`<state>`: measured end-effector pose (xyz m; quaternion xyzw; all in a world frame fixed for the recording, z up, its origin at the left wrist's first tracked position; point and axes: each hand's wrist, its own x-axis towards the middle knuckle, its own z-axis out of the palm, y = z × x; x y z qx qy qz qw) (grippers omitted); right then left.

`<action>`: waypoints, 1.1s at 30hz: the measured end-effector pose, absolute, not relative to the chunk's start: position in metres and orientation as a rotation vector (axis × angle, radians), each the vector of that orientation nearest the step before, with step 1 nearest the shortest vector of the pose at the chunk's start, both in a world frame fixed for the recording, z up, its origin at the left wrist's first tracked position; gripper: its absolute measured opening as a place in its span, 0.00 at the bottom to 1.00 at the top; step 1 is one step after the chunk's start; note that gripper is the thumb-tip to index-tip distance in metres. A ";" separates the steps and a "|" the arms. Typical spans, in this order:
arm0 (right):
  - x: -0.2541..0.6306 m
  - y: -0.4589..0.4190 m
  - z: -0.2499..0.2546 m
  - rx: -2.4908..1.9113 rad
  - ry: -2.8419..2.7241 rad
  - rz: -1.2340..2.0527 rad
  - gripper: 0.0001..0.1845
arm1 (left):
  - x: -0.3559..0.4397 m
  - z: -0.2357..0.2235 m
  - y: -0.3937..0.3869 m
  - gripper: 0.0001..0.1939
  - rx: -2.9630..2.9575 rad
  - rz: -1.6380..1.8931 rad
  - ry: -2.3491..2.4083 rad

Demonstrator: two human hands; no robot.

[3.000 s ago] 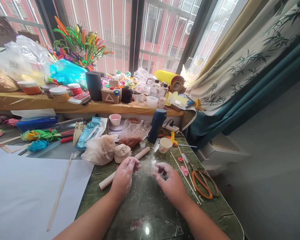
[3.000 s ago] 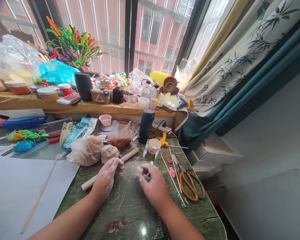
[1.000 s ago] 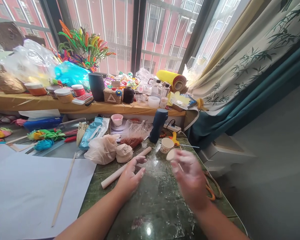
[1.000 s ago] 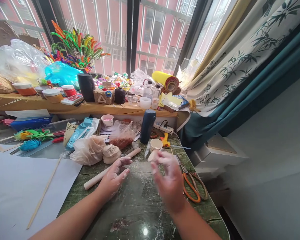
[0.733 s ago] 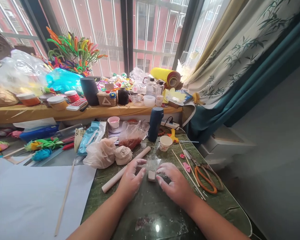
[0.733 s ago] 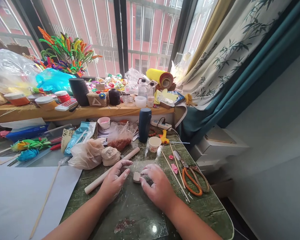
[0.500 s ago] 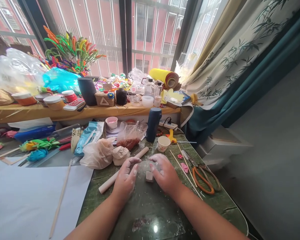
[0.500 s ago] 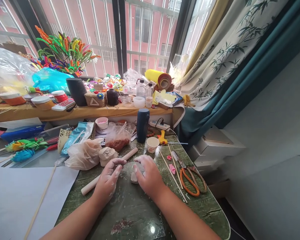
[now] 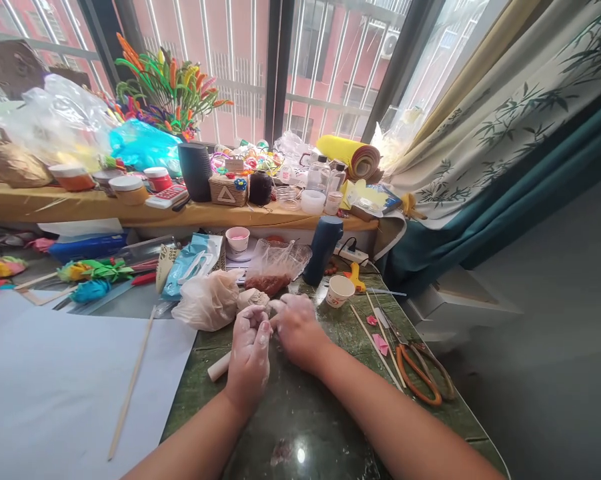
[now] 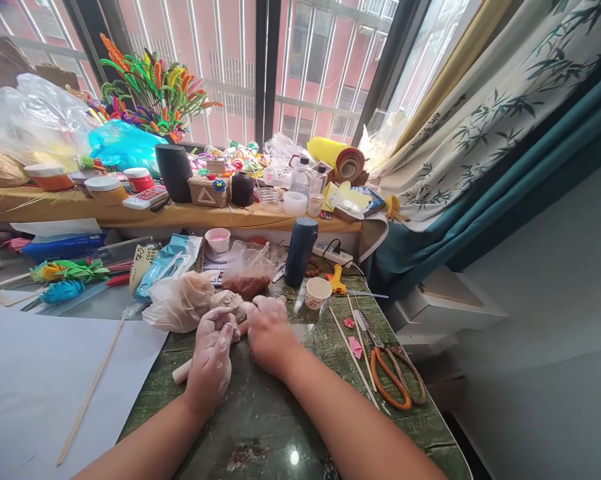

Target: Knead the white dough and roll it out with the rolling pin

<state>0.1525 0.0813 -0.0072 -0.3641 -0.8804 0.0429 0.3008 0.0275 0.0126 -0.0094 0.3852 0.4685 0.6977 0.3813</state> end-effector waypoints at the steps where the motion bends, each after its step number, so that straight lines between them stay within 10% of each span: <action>1: 0.154 0.084 -0.001 -0.980 -2.273 0.120 0.20 | 0.028 -0.010 0.013 0.18 0.986 1.765 1.203; 28: 0.223 0.078 -0.038 -1.255 -1.698 0.459 0.12 | 0.027 -0.014 0.016 0.11 1.488 1.292 1.332; 33: 0.250 0.071 -0.065 -1.366 -1.443 0.617 0.12 | 0.036 -0.023 0.014 0.36 2.008 0.849 1.362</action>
